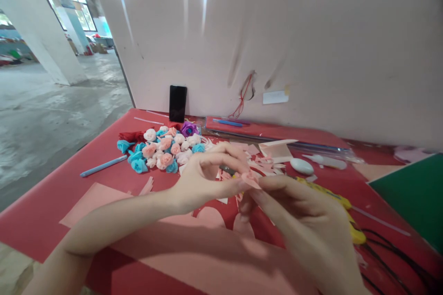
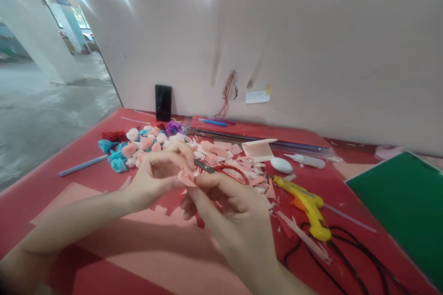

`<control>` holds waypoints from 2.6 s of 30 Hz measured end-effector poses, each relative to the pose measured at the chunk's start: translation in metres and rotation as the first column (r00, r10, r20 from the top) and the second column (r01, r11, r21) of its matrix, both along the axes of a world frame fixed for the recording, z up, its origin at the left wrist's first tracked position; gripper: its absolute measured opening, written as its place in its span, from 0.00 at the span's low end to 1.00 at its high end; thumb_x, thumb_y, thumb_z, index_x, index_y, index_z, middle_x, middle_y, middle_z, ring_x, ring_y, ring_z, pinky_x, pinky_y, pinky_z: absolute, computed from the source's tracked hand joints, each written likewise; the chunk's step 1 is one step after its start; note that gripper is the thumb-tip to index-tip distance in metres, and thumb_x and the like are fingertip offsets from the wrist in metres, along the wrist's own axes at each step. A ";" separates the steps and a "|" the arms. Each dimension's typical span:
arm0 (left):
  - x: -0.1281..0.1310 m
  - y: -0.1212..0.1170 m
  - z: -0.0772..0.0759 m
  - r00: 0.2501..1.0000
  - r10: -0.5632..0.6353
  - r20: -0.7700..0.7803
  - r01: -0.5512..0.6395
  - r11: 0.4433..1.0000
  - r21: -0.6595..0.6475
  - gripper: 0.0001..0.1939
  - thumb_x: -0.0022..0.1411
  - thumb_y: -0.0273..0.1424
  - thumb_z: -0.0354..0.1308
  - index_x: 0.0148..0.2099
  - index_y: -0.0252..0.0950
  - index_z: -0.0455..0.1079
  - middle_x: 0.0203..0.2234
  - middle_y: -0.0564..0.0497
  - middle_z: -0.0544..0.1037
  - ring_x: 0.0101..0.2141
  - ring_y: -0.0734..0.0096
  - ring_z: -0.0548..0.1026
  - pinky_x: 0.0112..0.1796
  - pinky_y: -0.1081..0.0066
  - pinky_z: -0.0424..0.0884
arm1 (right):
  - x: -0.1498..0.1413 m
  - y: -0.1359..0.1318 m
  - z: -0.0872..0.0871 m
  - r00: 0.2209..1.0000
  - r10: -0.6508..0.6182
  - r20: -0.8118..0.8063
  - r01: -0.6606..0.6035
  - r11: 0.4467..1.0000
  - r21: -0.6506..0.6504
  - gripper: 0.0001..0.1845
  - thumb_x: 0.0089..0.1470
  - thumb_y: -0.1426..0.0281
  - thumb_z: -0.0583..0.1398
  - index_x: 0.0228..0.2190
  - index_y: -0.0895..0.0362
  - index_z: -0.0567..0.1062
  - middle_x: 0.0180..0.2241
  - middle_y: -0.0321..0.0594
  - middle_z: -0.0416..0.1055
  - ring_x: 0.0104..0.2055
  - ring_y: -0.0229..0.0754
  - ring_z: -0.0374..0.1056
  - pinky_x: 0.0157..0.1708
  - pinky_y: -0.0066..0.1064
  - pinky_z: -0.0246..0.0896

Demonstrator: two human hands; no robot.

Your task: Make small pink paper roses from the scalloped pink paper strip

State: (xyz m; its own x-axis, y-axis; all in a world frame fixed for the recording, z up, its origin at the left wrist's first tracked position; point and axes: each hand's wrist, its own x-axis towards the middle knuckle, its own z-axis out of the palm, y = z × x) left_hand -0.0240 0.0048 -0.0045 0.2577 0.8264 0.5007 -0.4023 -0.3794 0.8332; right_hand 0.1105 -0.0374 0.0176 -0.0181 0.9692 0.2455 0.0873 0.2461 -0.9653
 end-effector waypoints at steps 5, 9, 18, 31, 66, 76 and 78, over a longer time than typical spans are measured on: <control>-0.001 0.001 0.003 0.998 -0.070 -0.002 0.070 0.998 -0.010 0.08 0.49 0.31 0.66 0.22 0.35 0.73 0.26 0.51 0.70 0.31 0.73 0.70 0.38 0.68 0.70 | 0.002 0.002 0.001 0.997 0.079 -0.013 -0.079 0.996 -0.052 0.10 0.47 0.64 0.64 0.19 0.54 0.75 0.13 0.33 0.70 0.15 0.35 0.67 0.16 0.22 0.66; -0.001 0.002 0.002 0.997 -0.070 0.010 0.071 0.997 -0.017 0.06 0.48 0.26 0.65 0.22 0.35 0.72 0.26 0.52 0.70 0.31 0.75 0.70 0.37 0.71 0.69 | 0.000 0.001 0.000 0.999 0.046 -0.005 -0.046 0.998 0.040 0.05 0.46 0.68 0.63 0.20 0.52 0.76 0.14 0.32 0.72 0.16 0.36 0.68 0.18 0.22 0.67; 0.000 0.003 0.002 0.993 -0.109 0.035 0.109 0.994 0.012 0.07 0.48 0.21 0.63 0.22 0.34 0.70 0.27 0.53 0.69 0.30 0.78 0.69 0.35 0.73 0.68 | 0.001 -0.002 -0.001 0.995 -0.006 0.096 -0.001 0.997 0.082 0.02 0.45 0.68 0.63 0.24 0.51 0.77 0.18 0.34 0.75 0.17 0.39 0.70 0.22 0.29 0.72; 0.001 0.001 -0.002 1.000 -0.019 0.012 0.018 0.995 0.095 0.07 0.51 0.27 0.65 0.24 0.35 0.70 0.28 0.52 0.69 0.33 0.73 0.69 0.39 0.67 0.68 | 0.003 0.002 -0.019 0.987 -0.123 0.104 0.085 0.944 0.318 0.08 0.44 0.72 0.64 0.27 0.45 0.78 0.22 0.28 0.77 0.20 0.39 0.72 0.26 0.31 0.72; -0.002 -0.003 -0.001 0.999 0.054 -0.001 -0.052 0.977 0.205 0.01 0.52 0.27 0.66 0.30 0.37 0.77 0.28 0.51 0.70 0.33 0.75 0.70 0.38 0.71 0.70 | 0.012 0.008 -0.024 0.925 -0.281 0.254 0.055 0.762 0.645 0.17 0.47 0.79 0.60 0.33 0.43 0.76 0.28 0.23 0.78 0.27 0.33 0.75 0.30 0.20 0.73; -0.001 -0.004 -0.002 0.998 0.061 -0.008 -0.056 0.956 0.288 0.03 0.55 0.29 0.63 0.29 0.37 0.75 0.26 0.51 0.70 0.32 0.73 0.69 0.39 0.65 0.70 | 0.014 -0.001 -0.024 0.855 -0.381 0.352 0.012 0.693 0.720 0.14 0.50 0.80 0.59 0.32 0.47 0.72 0.27 0.24 0.77 0.26 0.31 0.73 0.32 0.19 0.71; -0.002 -0.003 0.000 0.997 0.077 -0.024 -0.065 0.946 0.317 0.04 0.54 0.28 0.64 0.28 0.36 0.73 0.26 0.51 0.70 0.32 0.73 0.69 0.38 0.66 0.70 | 0.016 0.000 -0.024 0.849 -0.392 0.353 0.000 0.669 0.744 0.14 0.50 0.80 0.59 0.32 0.48 0.72 0.27 0.25 0.77 0.26 0.32 0.74 0.31 0.20 0.71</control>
State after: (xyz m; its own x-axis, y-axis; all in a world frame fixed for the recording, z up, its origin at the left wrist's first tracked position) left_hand -0.0258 0.0020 -0.0048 0.2267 0.6443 0.7304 -0.3367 -0.6518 0.6795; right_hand 0.1264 -0.0378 -0.0068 -0.1447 0.5001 0.8538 0.5835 0.7400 -0.3345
